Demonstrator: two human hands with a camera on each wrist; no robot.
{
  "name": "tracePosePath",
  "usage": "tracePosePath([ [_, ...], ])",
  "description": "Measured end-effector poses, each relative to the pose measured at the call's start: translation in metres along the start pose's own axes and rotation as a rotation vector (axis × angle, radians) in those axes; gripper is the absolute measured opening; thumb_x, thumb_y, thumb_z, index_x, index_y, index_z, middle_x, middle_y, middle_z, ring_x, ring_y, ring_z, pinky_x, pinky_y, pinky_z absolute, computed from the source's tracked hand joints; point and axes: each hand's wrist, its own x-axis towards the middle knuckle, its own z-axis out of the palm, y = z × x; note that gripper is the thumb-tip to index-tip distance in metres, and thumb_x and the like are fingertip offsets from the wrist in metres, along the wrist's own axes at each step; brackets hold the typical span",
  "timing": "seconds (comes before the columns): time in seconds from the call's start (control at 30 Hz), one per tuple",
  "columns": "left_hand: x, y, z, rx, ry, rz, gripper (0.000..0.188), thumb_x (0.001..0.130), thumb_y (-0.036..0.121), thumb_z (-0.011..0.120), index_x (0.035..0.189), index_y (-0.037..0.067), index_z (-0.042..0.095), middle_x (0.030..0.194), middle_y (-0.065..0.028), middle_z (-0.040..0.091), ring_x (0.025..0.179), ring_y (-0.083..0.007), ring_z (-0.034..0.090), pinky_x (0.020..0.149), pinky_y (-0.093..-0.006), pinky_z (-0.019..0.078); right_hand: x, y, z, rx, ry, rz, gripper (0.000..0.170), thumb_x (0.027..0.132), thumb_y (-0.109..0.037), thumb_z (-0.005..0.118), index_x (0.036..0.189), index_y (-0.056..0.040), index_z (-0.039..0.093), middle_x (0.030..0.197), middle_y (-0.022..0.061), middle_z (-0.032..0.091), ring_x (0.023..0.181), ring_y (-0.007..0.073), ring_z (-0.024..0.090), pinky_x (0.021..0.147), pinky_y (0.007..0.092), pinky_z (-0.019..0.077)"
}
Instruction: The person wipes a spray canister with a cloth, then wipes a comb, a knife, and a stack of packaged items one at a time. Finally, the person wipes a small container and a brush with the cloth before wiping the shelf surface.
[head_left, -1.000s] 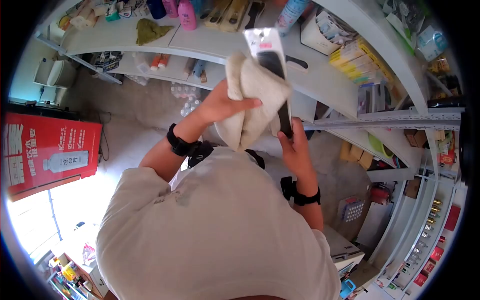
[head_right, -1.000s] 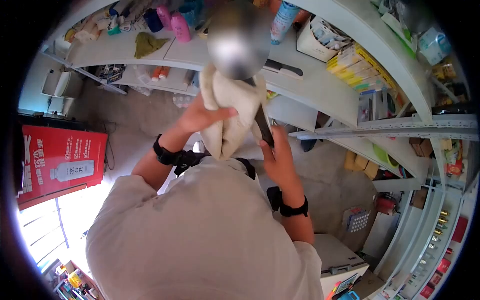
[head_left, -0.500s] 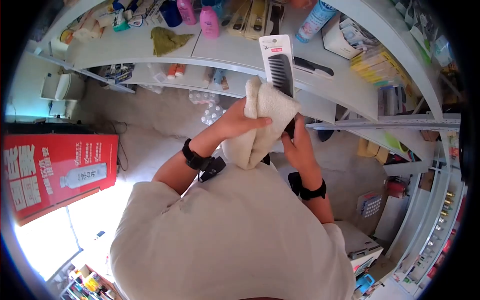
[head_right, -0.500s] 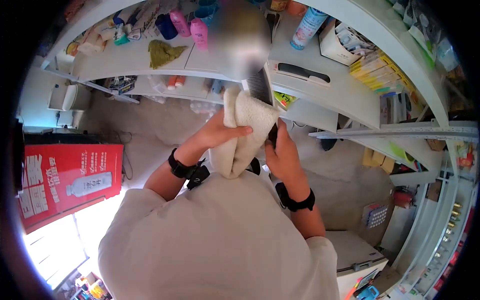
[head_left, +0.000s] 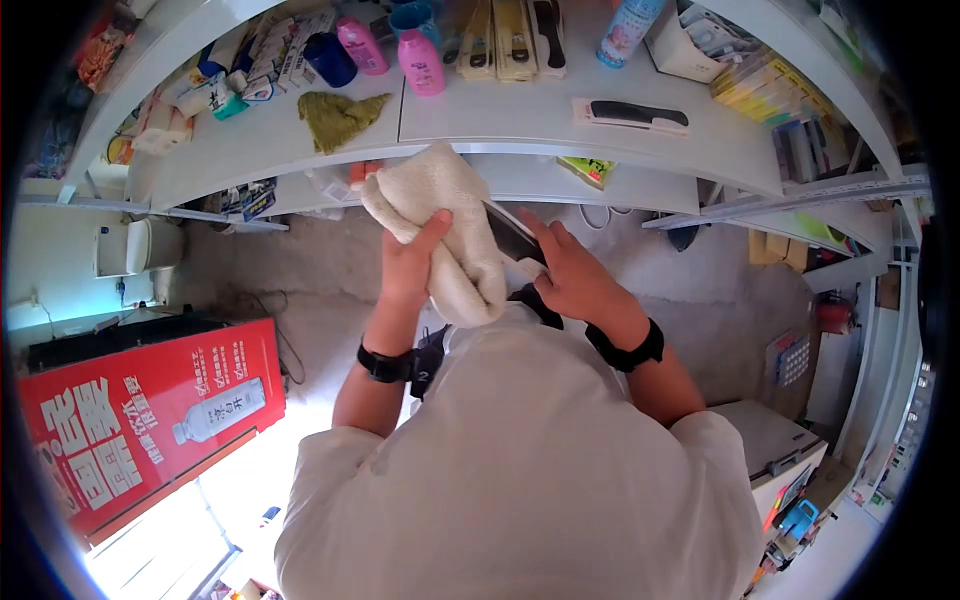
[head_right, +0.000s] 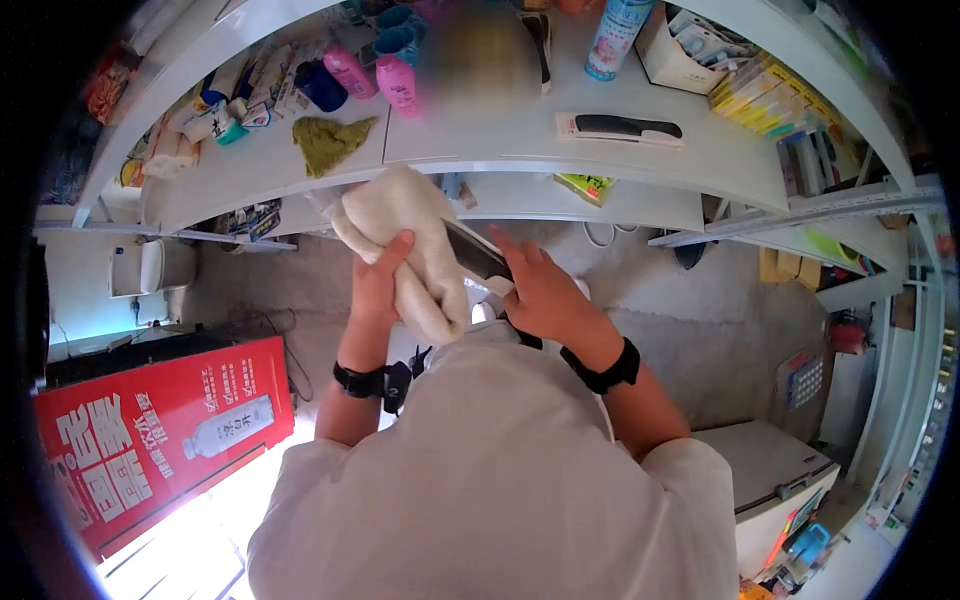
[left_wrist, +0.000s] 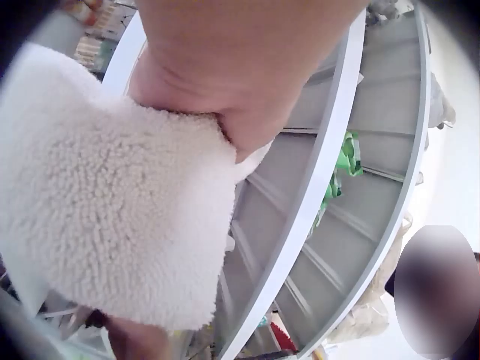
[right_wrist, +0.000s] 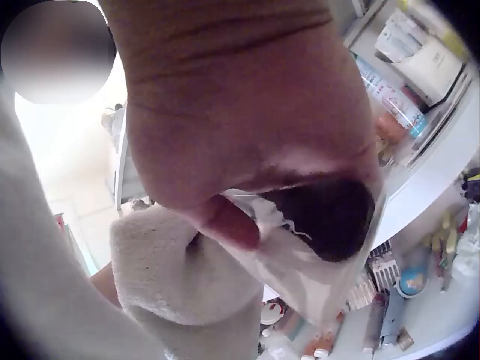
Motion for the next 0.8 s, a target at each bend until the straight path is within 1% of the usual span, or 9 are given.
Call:
tracePosePath([
  [0.07, 0.004, -0.011, 0.005, -0.009, 0.02, 0.074, 0.045, 0.086, 0.005, 0.067, 0.126, -0.002, 0.048, 0.114, -0.0122, 0.06, 0.101, -0.0219, 0.061, 0.083, -0.0347, 0.0528, 0.006, -0.005, -0.004, 0.039, -0.018, 0.018, 0.074, 0.08, -0.01, 0.058, 0.147, -0.0117, 0.025, 0.1, 0.0218, 0.054, 0.092, 0.0408, 0.058, 0.08, 0.0472, 0.0489],
  [0.17, 0.008, -0.006, 0.011, -0.022, 0.028, 0.041, 0.045, 0.086, 0.005, 0.067, 0.126, -0.002, 0.049, 0.113, -0.0122, 0.06, 0.1, -0.0218, 0.062, 0.084, -0.0343, 0.0527, 0.012, -0.006, -0.015, -0.004, -0.06, 0.05, 0.076, 0.08, -0.019, 0.064, 0.146, -0.0159, 0.027, 0.1, 0.0196, 0.055, 0.087, 0.0397, 0.059, 0.077, 0.0464, 0.0495],
  [0.27, 0.007, -0.005, 0.029, -0.108, 0.063, 0.05, 0.045, 0.086, 0.006, 0.067, 0.126, -0.002, 0.049, 0.114, -0.0124, 0.06, 0.101, -0.0219, 0.061, 0.084, -0.0339, 0.0528, 0.024, 0.003, -0.024, -0.107, -0.026, -0.012, 0.08, 0.077, -0.024, 0.068, 0.146, -0.0129, 0.029, 0.099, 0.0176, 0.056, 0.086, 0.0386, 0.058, 0.076, 0.0455, 0.0488],
  [0.37, 0.012, -0.023, 0.037, -0.071, 0.042, 0.017, 0.046, 0.085, 0.006, 0.067, 0.126, -0.002, 0.049, 0.115, -0.0128, 0.06, 0.104, -0.0229, 0.061, 0.085, -0.0355, 0.0532, 0.04, 0.034, -0.026, -0.25, 0.134, -0.197, 0.081, 0.074, -0.022, 0.069, 0.144, -0.0089, 0.031, 0.099, 0.0178, 0.056, 0.09, 0.0367, 0.057, 0.079, 0.0441, 0.0475],
  [0.47, 0.016, -0.023, 0.046, -0.056, 0.078, -0.028, 0.046, 0.085, 0.007, 0.067, 0.126, -0.002, 0.048, 0.115, -0.014, 0.06, 0.106, -0.0248, 0.06, 0.087, -0.0375, 0.0531, 0.051, 0.054, -0.057, -0.246, 0.177, -0.17, 0.083, 0.071, -0.018, 0.071, 0.143, -0.0058, 0.033, 0.101, 0.0182, 0.056, 0.093, 0.0358, 0.055, 0.081, 0.0433, 0.0458],
  [0.57, 0.02, -0.02, 0.051, -0.143, 0.203, 0.025, 0.046, 0.086, 0.008, 0.066, 0.127, -0.002, 0.048, 0.115, -0.0152, 0.059, 0.106, -0.0267, 0.061, 0.087, -0.0391, 0.0532, 0.068, 0.106, -0.097, -0.3, 0.281, -0.249, 0.083, 0.069, -0.009, 0.07, 0.144, -0.0064, 0.034, 0.103, 0.0193, 0.054, 0.096, 0.0362, 0.054, 0.083, 0.0438, 0.0447],
  [0.63, 0.024, -0.031, 0.038, -0.161, 0.235, 0.044, 0.048, 0.086, 0.008, 0.063, 0.129, -0.003, 0.045, 0.115, -0.018, 0.059, 0.103, -0.0303, 0.062, 0.086, -0.042, 0.0546, 0.085, 0.144, -0.121, -0.227, 0.334, -0.245, 0.084, 0.069, 0.0, 0.066, 0.145, -0.0064, 0.032, 0.105, 0.0189, 0.053, 0.099, 0.0366, 0.052, 0.086, 0.0447, 0.0439],
  [0.7, 0.022, -0.036, 0.03, -0.164, 0.263, 0.077, 0.048, 0.086, 0.008, 0.063, 0.129, -0.003, 0.045, 0.115, -0.0181, 0.059, 0.103, -0.0306, 0.062, 0.086, -0.0427, 0.0548, 0.1, 0.168, -0.146, -0.333, 0.277, -0.282, 0.083, 0.07, 0.002, 0.064, 0.145, -0.0072, 0.031, 0.108, 0.018, 0.052, 0.101, 0.0368, 0.052, 0.088, 0.0449, 0.0436],
  [0.8, 0.008, -0.044, 0.028, -0.216, 0.325, 0.072, 0.047, 0.086, 0.008, 0.064, 0.128, -0.003, 0.046, 0.114, -0.0177, 0.06, 0.102, -0.0288, 0.063, 0.084, -0.0395, 0.0553, 0.123, 0.208, -0.171, -0.455, 0.154, -0.31, 0.083, 0.07, 0.002, 0.064, 0.146, -0.0089, 0.031, 0.112, 0.0169, 0.052, 0.104, 0.0374, 0.051, 0.089, 0.0447, 0.0438],
])
